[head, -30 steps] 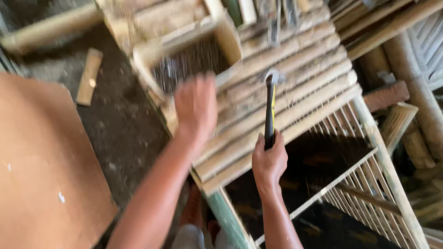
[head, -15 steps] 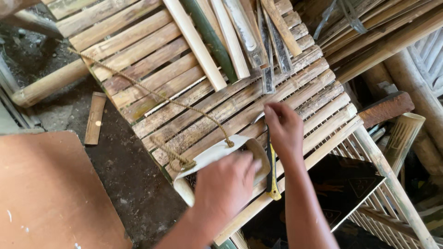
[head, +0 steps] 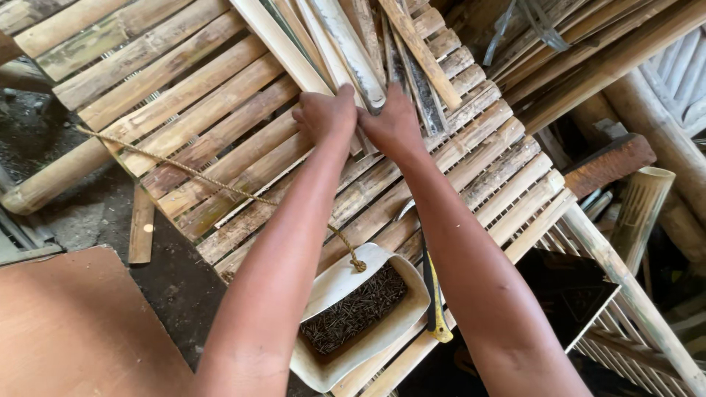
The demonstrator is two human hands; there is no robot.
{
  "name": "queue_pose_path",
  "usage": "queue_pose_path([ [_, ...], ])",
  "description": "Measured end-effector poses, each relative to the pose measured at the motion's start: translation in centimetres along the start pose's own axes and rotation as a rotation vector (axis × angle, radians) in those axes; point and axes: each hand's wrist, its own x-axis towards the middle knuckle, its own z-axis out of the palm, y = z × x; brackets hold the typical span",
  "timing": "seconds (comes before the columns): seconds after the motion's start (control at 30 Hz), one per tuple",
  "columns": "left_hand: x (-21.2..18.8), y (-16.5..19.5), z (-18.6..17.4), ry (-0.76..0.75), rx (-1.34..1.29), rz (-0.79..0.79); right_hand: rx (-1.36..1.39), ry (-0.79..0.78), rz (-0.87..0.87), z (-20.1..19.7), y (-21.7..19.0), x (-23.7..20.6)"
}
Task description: The person repeatedly picks up nails from a container and uses a hammer to drive them into bamboo slats, securing the slats to a bamboo frame. The person adjusts slat positions as needed and continues nailing along the length of the frame.
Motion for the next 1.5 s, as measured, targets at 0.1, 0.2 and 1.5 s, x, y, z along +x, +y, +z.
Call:
queue_pose_path([
  [0.1,-0.5,0.0,-1.0,-0.186,-0.215,-0.05,0.301,-0.457,0.382,-1.6,-0.9,-1.0],
  [0.2,-2.0,-1.0,-2.3,-0.314,-0.238,-0.083,0.301,-0.536,0.246,-3.5,-1.1,-4.3],
  [1.5,-15.4,-4.2,1.7,-0.87,0.176,-0.15,-0.167,-0.599,0.208,-12.6,10.4,-7.3],
])
